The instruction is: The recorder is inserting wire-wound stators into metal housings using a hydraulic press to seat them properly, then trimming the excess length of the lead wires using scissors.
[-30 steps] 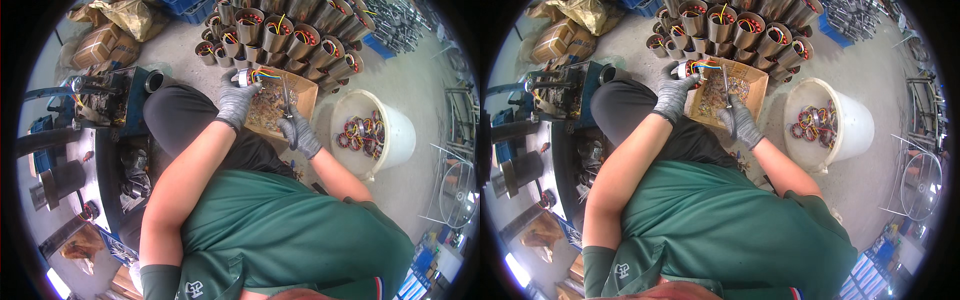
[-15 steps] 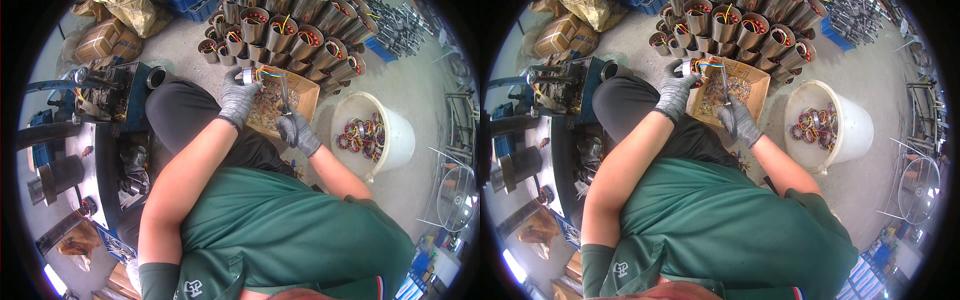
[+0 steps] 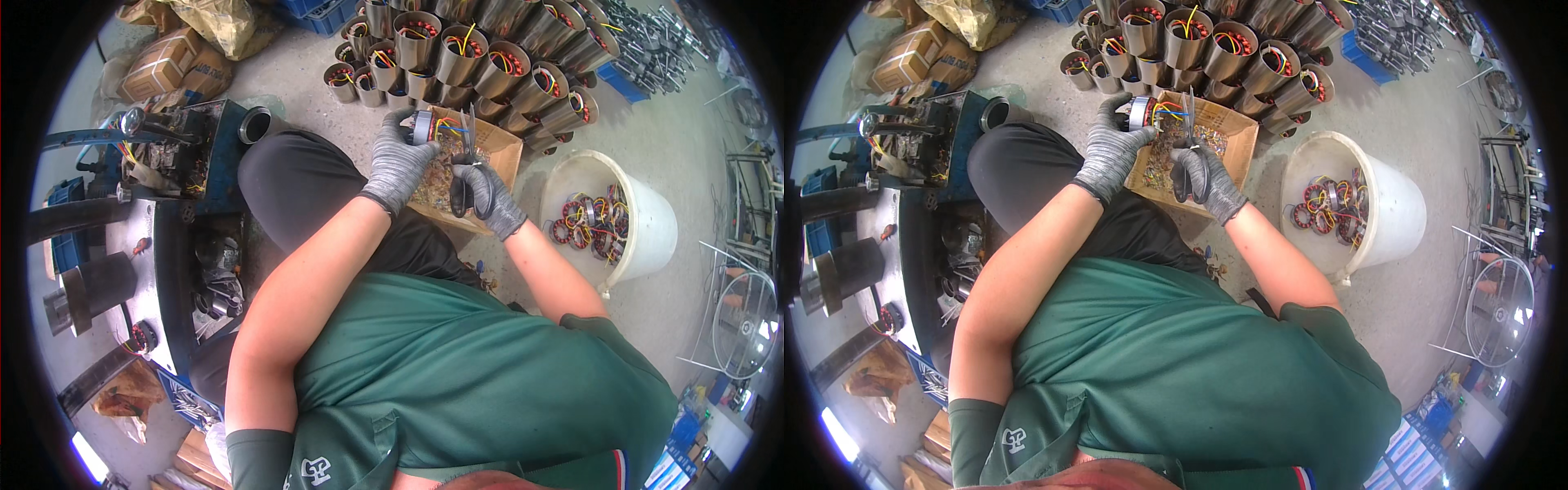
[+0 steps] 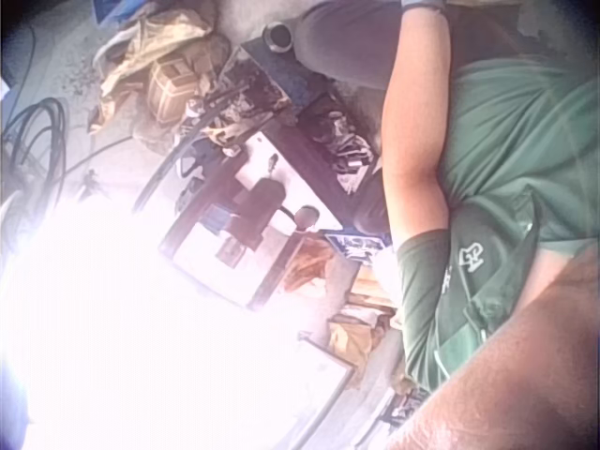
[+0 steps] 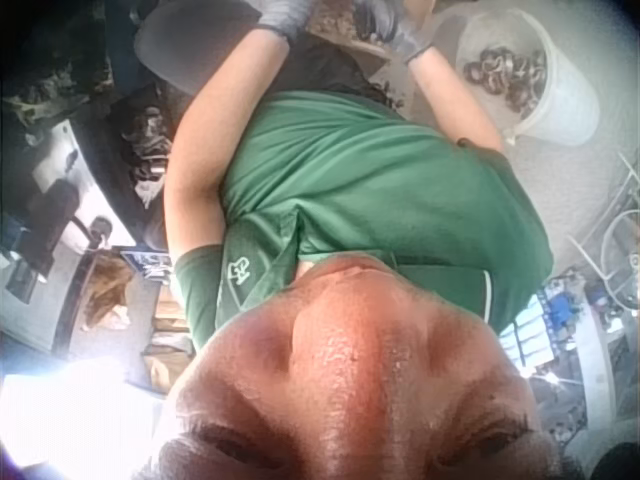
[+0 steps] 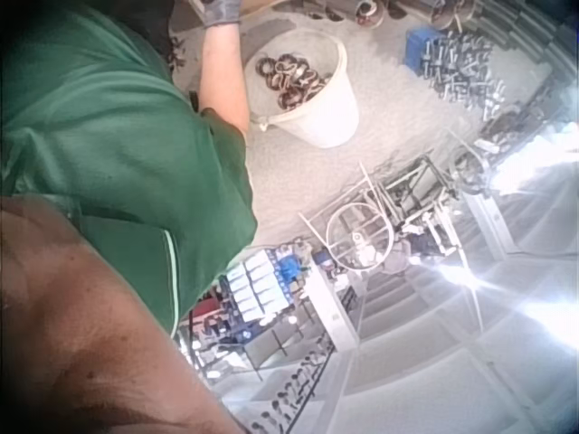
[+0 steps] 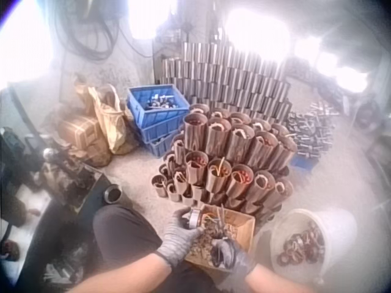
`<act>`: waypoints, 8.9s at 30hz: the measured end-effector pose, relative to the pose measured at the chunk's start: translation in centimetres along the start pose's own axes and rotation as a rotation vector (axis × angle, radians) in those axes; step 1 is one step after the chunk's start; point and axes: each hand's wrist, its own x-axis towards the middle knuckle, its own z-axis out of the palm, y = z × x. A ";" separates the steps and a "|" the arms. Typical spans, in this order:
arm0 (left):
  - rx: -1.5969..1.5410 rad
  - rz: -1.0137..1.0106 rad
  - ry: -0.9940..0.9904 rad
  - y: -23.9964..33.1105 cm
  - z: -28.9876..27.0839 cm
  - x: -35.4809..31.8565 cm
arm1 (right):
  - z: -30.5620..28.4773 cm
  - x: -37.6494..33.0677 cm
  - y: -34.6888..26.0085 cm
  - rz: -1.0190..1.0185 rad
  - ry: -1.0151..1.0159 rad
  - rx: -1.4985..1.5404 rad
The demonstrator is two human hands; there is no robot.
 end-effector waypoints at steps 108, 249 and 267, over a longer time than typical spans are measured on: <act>0.357 0.711 0.865 9.0 -42.8 -21.7 | 47.9 3.2 -2.0 0.293 -1.209 0.036; 0.284 1.222 1.352 20.7 -54.2 -27.6 | 54.9 10.7 -24.2 -1.424 -0.315 -0.008; 1.156 0.615 1.360 32.2 -60.3 -23.8 | 53.0 10.0 -25.4 -1.422 -0.223 -0.073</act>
